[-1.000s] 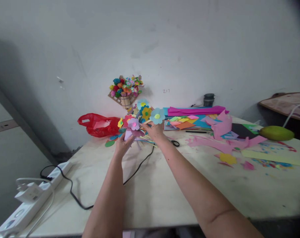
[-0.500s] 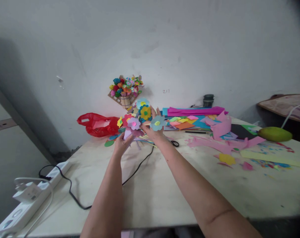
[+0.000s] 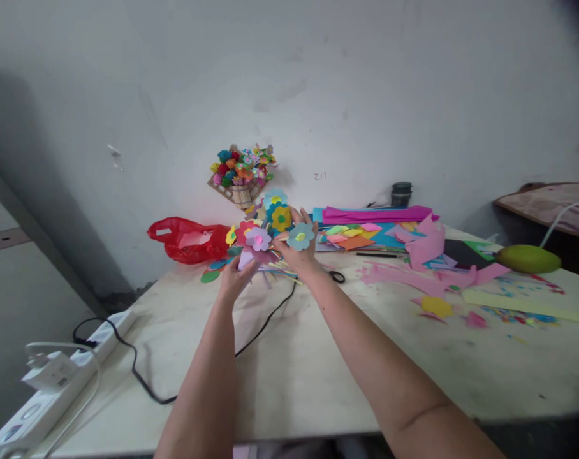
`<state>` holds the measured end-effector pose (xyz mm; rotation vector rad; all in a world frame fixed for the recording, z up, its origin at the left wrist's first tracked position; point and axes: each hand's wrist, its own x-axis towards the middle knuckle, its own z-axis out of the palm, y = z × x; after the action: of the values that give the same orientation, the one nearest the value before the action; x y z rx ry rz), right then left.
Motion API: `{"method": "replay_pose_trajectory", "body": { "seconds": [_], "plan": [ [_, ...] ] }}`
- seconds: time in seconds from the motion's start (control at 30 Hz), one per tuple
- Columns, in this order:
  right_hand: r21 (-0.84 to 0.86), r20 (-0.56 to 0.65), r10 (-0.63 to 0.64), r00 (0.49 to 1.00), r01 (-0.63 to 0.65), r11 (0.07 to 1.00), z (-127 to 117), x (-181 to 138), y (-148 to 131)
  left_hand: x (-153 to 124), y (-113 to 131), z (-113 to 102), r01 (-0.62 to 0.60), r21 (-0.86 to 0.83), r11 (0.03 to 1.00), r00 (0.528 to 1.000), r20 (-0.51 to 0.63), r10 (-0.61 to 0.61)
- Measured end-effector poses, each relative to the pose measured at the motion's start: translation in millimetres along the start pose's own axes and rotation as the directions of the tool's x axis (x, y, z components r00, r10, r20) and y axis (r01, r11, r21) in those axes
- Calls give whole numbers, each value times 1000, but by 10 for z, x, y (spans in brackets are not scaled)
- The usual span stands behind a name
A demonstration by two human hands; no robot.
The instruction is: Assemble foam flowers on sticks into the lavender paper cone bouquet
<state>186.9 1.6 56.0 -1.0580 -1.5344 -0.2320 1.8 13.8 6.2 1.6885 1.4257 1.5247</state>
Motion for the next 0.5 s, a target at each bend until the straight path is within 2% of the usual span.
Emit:
{"method": "replay_pose_trajectory", "body": {
  "seconds": [0.1,0.23,0.5],
  "plan": [
    [-1,13,-10,1000,10,1000,-34,19,15,2,-5,-9,-12,-3,1000,1000,0,12],
    [12,-25,3,1000,-2,1000,-67,41,23,4,-15,-11,-11,-4,1000,1000,-2,11],
    [10,-14,10,1000,-10,1000,-11,18,13,13,-22,4,-13,-10,1000,1000,24,13]
  ]
}}
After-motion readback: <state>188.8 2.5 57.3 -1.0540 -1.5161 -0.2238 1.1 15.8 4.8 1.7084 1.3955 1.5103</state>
